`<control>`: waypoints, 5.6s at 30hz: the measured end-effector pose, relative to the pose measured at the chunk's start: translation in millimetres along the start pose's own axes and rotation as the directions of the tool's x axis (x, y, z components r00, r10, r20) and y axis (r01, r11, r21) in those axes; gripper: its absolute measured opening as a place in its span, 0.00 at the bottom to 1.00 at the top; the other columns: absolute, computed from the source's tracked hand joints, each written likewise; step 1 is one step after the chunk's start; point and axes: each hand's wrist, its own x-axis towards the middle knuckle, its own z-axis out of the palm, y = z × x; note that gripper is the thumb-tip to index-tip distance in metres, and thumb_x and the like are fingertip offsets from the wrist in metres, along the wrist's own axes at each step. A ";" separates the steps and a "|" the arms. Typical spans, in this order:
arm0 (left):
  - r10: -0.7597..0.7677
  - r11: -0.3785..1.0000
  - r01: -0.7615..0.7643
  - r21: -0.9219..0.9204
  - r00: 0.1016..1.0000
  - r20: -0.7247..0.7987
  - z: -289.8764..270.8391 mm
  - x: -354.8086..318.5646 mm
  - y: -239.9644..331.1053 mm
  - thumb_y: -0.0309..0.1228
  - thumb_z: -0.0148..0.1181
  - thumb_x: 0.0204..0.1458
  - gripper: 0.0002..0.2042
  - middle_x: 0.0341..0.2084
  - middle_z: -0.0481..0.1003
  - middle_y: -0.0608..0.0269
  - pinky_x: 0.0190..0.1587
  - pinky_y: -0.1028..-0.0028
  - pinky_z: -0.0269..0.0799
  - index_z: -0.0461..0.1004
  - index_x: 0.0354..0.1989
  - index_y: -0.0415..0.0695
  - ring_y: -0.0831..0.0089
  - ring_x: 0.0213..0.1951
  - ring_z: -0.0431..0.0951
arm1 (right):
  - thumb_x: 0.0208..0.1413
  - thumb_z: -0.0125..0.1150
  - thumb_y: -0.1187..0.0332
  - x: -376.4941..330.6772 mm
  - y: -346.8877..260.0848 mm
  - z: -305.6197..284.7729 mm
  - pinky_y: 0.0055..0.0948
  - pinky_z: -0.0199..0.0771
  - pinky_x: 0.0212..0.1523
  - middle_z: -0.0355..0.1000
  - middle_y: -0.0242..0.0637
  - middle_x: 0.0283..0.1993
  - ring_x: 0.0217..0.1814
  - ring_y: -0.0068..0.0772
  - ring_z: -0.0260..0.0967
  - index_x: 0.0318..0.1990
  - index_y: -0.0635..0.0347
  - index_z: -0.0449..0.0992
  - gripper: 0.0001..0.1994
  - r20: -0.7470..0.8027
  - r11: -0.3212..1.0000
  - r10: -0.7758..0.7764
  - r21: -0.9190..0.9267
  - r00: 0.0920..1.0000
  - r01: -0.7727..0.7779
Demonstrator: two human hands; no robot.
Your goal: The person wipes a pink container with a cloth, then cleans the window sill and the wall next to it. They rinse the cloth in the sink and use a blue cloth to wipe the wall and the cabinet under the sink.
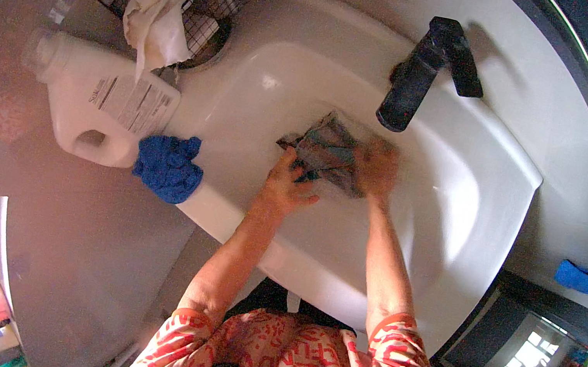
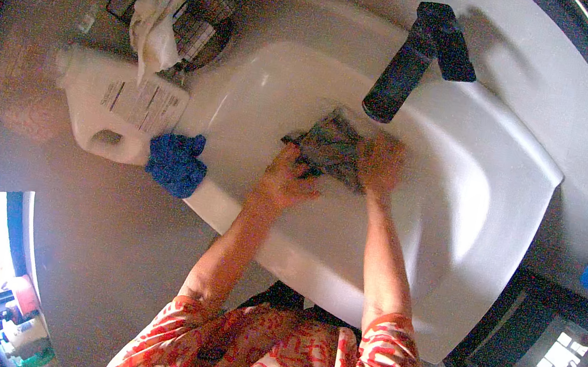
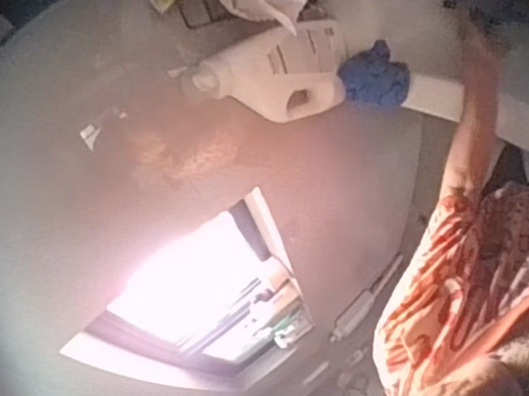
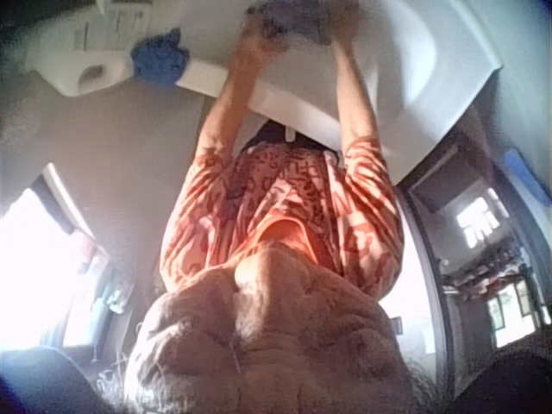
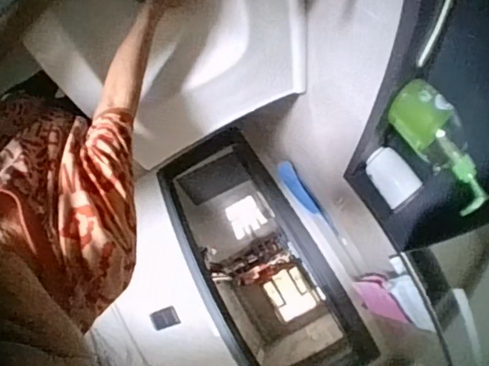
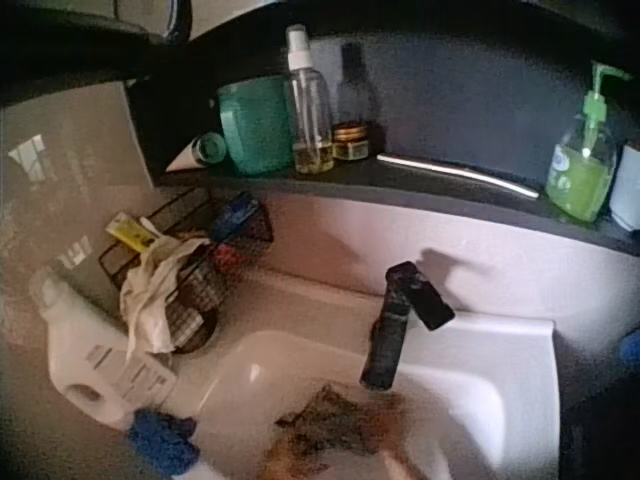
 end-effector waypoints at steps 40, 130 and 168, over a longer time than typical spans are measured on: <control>0.010 1.000 -0.019 0.020 0.929 0.370 17.6 -27.9 -5.5 0.53 0.51 0.51 0.27 0.43 0.68 0.55 0.43 0.51 0.66 0.64 0.50 0.45 0.60 0.45 0.69 | 0.44 0.57 0.73 -44.3 -2.3 -6.9 0.45 0.64 0.47 0.63 0.51 0.45 0.47 0.53 0.61 0.45 0.63 0.67 0.17 -0.028 0.842 -0.246 0.489 0.969 0.228; -0.393 0.262 -0.543 0.798 0.695 0.602 68.6 -133.3 34.4 0.37 0.67 0.40 0.12 0.12 0.62 0.72 0.17 0.74 0.56 0.70 0.24 0.46 0.80 0.16 0.59 | 0.41 0.57 0.68 -53.3 -69.5 -201.4 0.27 0.70 0.22 0.63 0.32 0.27 0.27 0.29 0.66 0.46 0.61 0.69 0.20 0.017 0.464 -0.871 -0.298 0.491 0.834; 0.267 -0.673 -0.562 0.481 0.422 0.866 32.2 -51.9 -5.8 0.33 0.58 0.43 0.12 0.26 0.76 0.49 0.29 0.65 0.73 0.69 0.33 0.38 0.61 0.32 0.79 | 0.42 0.60 0.70 -56.7 -51.1 -133.0 0.45 0.70 0.34 0.72 0.48 0.30 0.34 0.52 0.71 0.39 0.62 0.69 0.14 0.413 0.901 -0.429 0.140 0.803 0.410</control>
